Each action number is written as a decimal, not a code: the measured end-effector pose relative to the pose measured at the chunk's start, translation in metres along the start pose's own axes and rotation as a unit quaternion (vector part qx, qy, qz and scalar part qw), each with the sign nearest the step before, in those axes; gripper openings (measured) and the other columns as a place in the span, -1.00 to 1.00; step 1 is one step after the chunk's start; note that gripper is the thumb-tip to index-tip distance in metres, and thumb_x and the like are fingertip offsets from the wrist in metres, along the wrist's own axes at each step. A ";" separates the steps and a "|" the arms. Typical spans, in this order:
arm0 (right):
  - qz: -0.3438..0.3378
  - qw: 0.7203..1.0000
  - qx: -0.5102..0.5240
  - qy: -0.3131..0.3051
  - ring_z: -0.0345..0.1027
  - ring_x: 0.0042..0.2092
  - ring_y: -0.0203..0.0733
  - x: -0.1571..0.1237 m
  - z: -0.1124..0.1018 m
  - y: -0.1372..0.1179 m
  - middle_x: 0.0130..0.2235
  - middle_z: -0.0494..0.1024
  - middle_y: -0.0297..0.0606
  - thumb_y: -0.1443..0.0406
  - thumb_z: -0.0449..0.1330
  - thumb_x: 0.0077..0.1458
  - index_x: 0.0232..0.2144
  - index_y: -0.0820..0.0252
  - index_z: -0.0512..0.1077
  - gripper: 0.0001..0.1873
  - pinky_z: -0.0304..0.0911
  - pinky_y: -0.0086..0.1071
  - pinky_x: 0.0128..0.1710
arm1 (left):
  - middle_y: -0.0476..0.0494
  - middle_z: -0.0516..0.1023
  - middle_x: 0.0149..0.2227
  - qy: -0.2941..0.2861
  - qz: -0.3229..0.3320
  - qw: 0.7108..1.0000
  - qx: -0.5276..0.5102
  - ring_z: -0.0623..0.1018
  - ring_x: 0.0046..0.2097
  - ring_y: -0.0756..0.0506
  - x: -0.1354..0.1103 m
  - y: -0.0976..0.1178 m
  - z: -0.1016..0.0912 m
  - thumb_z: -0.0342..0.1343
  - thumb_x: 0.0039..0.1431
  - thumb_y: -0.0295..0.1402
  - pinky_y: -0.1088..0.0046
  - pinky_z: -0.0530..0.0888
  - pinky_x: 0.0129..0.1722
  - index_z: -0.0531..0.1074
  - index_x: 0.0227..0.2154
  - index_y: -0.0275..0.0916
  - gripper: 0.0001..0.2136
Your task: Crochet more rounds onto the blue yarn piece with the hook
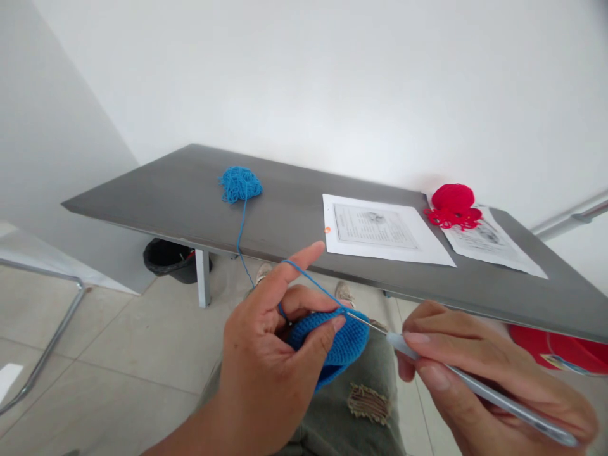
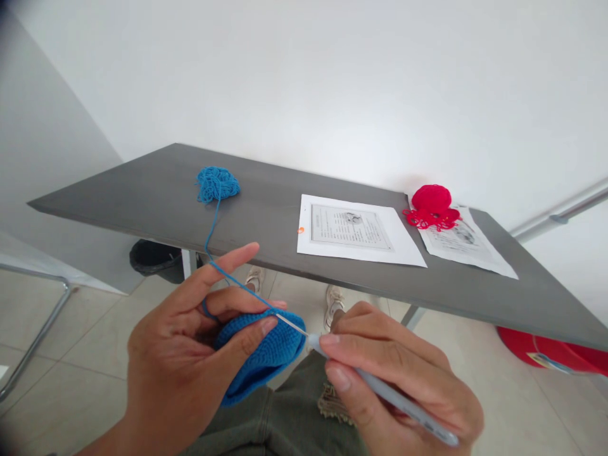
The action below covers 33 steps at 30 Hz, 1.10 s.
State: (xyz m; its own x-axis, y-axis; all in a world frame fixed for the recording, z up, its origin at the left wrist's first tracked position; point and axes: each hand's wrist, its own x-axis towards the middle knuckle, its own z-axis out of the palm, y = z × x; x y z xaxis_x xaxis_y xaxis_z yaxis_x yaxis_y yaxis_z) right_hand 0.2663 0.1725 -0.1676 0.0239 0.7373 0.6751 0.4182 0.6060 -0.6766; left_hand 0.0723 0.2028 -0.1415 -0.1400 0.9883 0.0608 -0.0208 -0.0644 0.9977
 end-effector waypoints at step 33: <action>-0.095 0.981 -0.156 0.063 0.67 -0.17 -0.03 -0.028 0.042 -0.015 -0.13 0.73 -0.21 0.52 0.36 0.18 -0.01 0.08 0.67 -0.62 0.65 -0.22 -0.30 | 0.03 0.70 -0.47 -0.093 -0.141 0.936 -0.308 0.78 -0.29 -0.15 0.006 -0.016 -0.003 0.54 -0.07 -0.59 0.58 0.66 -0.35 0.42 0.34 -0.19 -0.15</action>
State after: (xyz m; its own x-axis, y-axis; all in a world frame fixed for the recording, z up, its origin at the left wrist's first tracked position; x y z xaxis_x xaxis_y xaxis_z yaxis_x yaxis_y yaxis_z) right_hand 0.2209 0.1554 -0.1885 0.0221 0.5656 0.8244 0.6827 0.5938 -0.4258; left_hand 0.0691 0.2093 -0.1569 0.1297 0.9814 -0.1417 -0.6056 0.1916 0.7723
